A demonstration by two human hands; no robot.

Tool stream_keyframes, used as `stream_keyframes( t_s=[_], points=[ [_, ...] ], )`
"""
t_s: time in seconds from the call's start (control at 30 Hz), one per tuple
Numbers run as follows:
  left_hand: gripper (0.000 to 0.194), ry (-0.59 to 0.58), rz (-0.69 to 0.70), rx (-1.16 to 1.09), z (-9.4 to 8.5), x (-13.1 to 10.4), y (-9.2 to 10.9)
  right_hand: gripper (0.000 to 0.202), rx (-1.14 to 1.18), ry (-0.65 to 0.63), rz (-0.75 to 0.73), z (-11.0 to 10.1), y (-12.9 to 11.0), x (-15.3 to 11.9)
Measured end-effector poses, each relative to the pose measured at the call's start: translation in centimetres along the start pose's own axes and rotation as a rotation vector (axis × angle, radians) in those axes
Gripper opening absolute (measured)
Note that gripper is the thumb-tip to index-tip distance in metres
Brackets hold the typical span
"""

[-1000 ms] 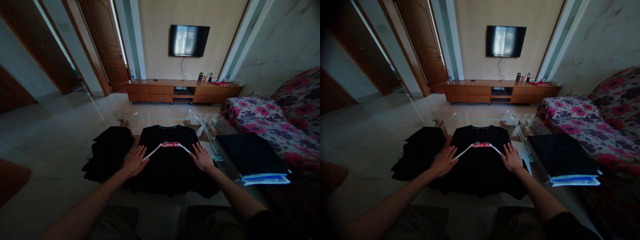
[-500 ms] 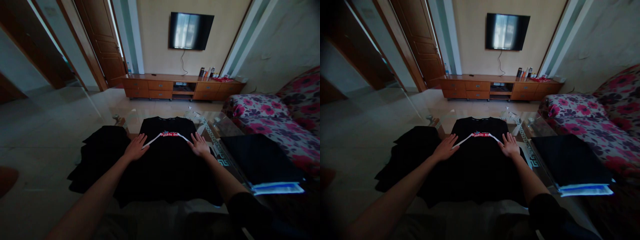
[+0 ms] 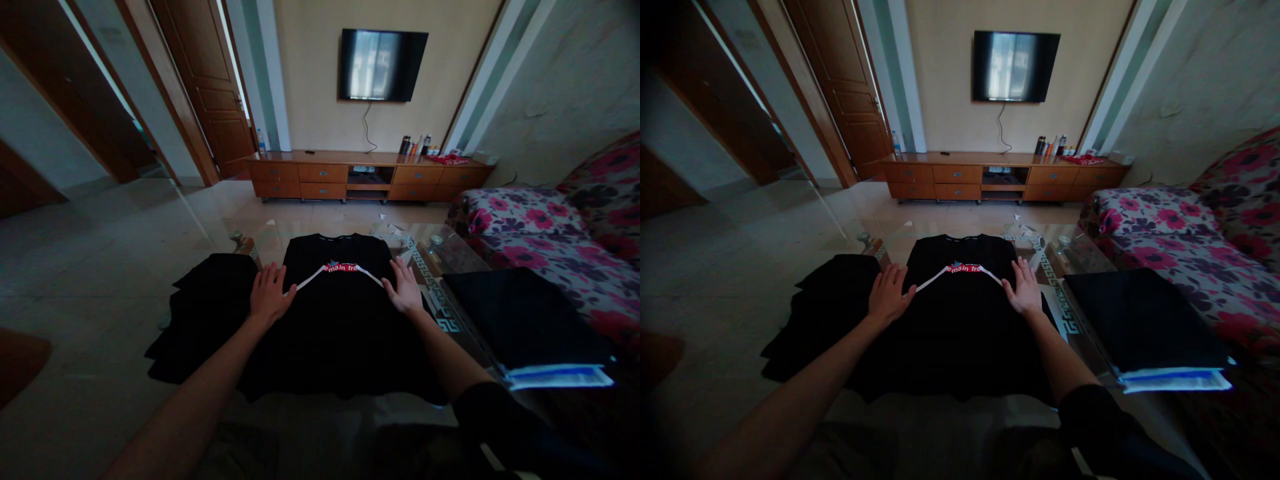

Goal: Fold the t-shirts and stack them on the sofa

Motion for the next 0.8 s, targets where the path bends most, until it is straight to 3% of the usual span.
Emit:
stream_keyframes(
  t_s=[0.13,0.33,0.47,0.57,0.7,0.8],
  points=[
    [0.072,-0.018,0.012,-0.022,-2.6,-1.6,0.4,0.070,0.083,0.068,-0.010,-3.1,-0.2,-1.2],
    [0.072,-0.006,0.048,-0.030,-6.5,-3.6,0.8,0.072,0.149,0.052,0.124,-5.4,3.1,-3.8],
    [0.053,-0.072,-0.006,-0.056,-8.7,-5.4,1.2,0.062,0.129,0.075,0.163,-7.6,3.9,-6.6],
    [0.031,-0.162,-0.059,-0.132,-10.1,-7.0,1.3,0.056,0.161,0.051,0.171,-9.3,3.6,-8.6],
    [0.043,-0.312,-0.091,-0.320,-11.2,-10.2,1.0,0.043,0.237,-0.105,0.244,-11.2,3.6,-11.4],
    [0.052,-0.607,-0.187,-0.451,-9.6,-15.2,-0.9,0.048,0.215,-0.256,0.284,-12.2,4.2,-14.3]
  ],
)
Point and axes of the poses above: each hand's wrist, its own x-axis towards the middle knuckle, its own z-axis out of the palm, y = z × x, the point moved 10 cm from there along x, towards the middle knuckle, and after that the axes turned 14 degrees about y, right-handed, at the moved point
